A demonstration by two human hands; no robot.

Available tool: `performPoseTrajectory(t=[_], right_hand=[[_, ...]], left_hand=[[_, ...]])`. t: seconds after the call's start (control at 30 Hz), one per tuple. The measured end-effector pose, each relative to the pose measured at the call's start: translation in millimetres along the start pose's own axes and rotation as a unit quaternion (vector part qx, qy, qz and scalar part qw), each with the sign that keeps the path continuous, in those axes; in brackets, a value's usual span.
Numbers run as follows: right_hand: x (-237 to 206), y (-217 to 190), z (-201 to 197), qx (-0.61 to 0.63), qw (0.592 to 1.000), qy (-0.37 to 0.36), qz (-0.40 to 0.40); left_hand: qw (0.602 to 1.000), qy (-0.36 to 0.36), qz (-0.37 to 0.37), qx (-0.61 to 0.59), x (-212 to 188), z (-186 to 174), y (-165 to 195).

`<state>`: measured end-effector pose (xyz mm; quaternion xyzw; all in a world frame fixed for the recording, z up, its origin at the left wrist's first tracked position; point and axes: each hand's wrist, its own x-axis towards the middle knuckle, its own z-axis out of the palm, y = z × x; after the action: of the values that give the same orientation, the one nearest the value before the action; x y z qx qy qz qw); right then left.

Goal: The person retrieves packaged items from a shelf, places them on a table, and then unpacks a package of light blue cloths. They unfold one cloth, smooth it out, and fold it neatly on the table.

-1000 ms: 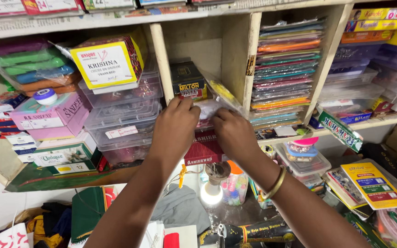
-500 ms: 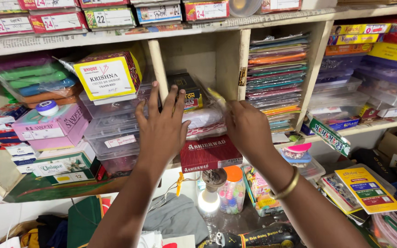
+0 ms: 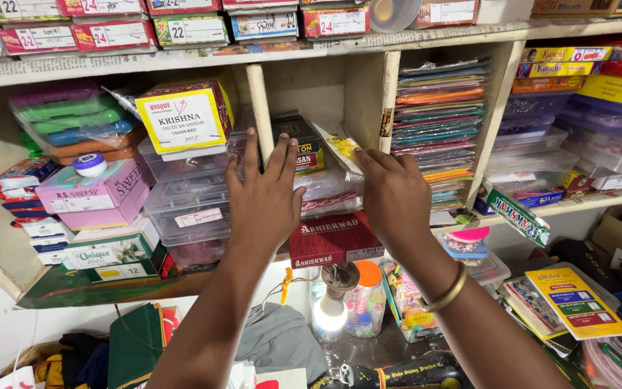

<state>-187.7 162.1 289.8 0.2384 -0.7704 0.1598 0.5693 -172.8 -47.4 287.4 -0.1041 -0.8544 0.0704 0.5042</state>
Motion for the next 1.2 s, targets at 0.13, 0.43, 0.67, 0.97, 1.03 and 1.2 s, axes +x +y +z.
performPoseTrajectory(t=[0.13, 0.43, 0.67, 0.97, 1.03, 1.2], right_hand=[[0, -6, -14, -0.007, 1.0, -0.005, -0.007], [-32, -5, -34, 0.03, 0.999, 0.026, -0.027], [-121, -32, -60, 0.052, 0.996, 0.013, -0.073], [-208, -24, -91, 0.128, 0.989, 0.059, -0.046], [-230, -13, -106, 0.16, 0.986, 0.019, -0.035], [-264, 24, -127, 0.223, 0.972, -0.008, -0.079]], left_hand=[[1.0, 0.002, 0.002, -0.006, 1, 0, 0], [0.978, 0.017, -0.042, -0.205, -25, -20, 7], [0.463, -0.134, -0.267, -0.834, -66, -14, 67], [0.9, 0.161, -0.174, -0.365, -121, -82, 72], [0.917, 0.199, -0.103, -0.33, -115, -84, 54], [0.816, -0.044, -0.168, -0.552, -126, -55, 28]])
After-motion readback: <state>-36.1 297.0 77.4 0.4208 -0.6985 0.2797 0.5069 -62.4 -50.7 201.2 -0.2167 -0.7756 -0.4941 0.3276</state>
